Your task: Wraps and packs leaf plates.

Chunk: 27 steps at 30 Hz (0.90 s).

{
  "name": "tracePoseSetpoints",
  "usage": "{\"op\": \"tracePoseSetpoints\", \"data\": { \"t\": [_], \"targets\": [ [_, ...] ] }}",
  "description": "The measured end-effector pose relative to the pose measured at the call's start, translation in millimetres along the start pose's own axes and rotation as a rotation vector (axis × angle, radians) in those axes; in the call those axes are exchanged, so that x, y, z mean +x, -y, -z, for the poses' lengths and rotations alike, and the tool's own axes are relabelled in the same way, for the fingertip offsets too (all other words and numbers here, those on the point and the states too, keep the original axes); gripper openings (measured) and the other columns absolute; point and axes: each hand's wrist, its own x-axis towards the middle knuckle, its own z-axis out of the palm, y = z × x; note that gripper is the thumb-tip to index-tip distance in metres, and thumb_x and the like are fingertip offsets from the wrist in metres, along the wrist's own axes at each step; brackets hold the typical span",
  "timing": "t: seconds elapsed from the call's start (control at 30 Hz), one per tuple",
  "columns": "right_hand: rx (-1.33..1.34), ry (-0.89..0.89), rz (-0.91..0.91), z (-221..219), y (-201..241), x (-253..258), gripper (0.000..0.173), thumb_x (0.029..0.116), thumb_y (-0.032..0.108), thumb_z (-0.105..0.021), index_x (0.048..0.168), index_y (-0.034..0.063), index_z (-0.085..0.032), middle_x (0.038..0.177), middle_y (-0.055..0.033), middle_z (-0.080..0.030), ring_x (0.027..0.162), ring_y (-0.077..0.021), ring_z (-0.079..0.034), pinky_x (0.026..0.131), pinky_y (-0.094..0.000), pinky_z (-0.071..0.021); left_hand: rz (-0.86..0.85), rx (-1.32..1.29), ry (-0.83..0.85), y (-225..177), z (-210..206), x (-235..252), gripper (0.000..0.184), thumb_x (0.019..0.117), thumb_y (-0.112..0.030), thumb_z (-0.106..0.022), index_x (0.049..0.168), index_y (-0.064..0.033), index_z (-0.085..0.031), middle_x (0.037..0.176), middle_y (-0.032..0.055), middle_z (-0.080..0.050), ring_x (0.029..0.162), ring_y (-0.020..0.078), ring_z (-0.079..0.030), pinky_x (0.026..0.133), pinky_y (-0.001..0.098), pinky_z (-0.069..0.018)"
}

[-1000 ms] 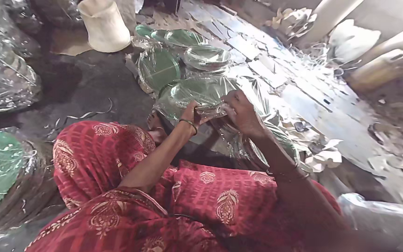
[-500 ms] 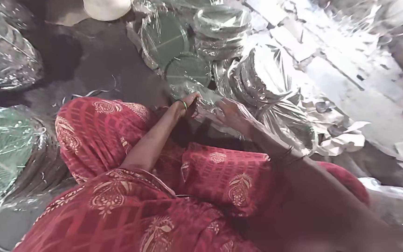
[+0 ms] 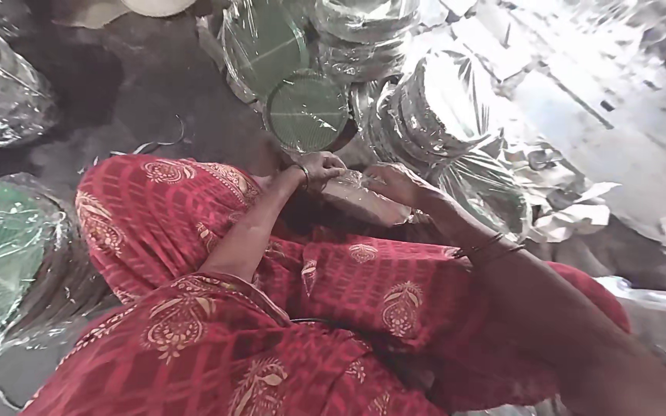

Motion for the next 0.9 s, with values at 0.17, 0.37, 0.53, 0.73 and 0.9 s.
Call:
{"op": "tracePoseSetpoints", "data": {
  "t": [0.17, 0.37, 0.53, 0.73, 0.9],
  "targets": [
    [-0.029, 0.013, 0.094, 0, -12, 3, 0.022, 0.1021, 0.007, -0.056, 0.115, -0.0065, -0.069, 0.113, -0.0286, -0.068, 0.108, -0.0448, -0.066, 0.099, -0.0616, -0.0476, 0.001, 0.017, 0.117, -20, -3, -4, 0.029, 0.1048, -0.022, -0.06, 0.125, -0.0025, -0.071, 0.118, 0.0175, -0.072, 0.111, 0.0274, -0.068, 0.105, 0.0472, -0.0485],
    [-0.21, -0.024, 0.092, 12, -7, -7, 0.019, 0.0984, 0.01, -0.065, 0.114, 0.0082, -0.075, 0.114, -0.0181, -0.069, 0.111, -0.0365, -0.065, 0.099, -0.0563, -0.0504, -0.095, 0.049, 0.162, -18, -18, 9, 0.028, 0.1033, -0.025, -0.063, 0.121, -0.0056, -0.073, 0.116, 0.0139, -0.073, 0.107, 0.0243, -0.068, 0.101, 0.0467, -0.0505],
    [-0.195, -0.092, 0.056, 3, -7, -20, 0.021, 0.0971, 0.005, -0.065, 0.117, 0.0066, -0.071, 0.114, -0.0191, -0.068, 0.104, -0.0371, -0.068, 0.092, -0.0573, -0.0539, -0.025, 0.006, 0.17, -23, -26, 9, 0.03, 0.1043, -0.027, -0.061, 0.12, -0.0053, -0.074, 0.116, 0.0142, -0.072, 0.107, 0.0241, -0.068, 0.101, 0.0479, -0.0498],
    [0.047, -0.125, 0.169, -2, -21, -31, 0.022, 0.0933, -0.003, -0.064, 0.114, -0.0013, -0.069, 0.107, -0.0212, -0.069, 0.097, -0.0351, -0.068, 0.09, -0.0509, -0.0552, -0.14, -0.013, 0.144, -17, -40, 15, 0.029, 0.1049, -0.022, -0.059, 0.115, 0.0005, -0.073, 0.107, 0.0165, -0.073, 0.097, 0.0234, -0.068, 0.095, 0.0446, -0.0515],
    [-0.072, -0.181, 0.239, -2, -21, -27, 0.027, 0.089, -0.006, -0.066, 0.115, -0.0018, -0.071, 0.113, -0.0248, -0.067, 0.105, -0.0391, -0.066, 0.096, -0.0501, -0.0535, -0.301, 0.149, 0.045, -22, -41, 17, 0.027, 0.105, -0.016, -0.057, 0.119, 0.0021, -0.072, 0.114, 0.0202, -0.072, 0.103, 0.0311, -0.071, 0.099, 0.0474, -0.0527]
  ]
}}
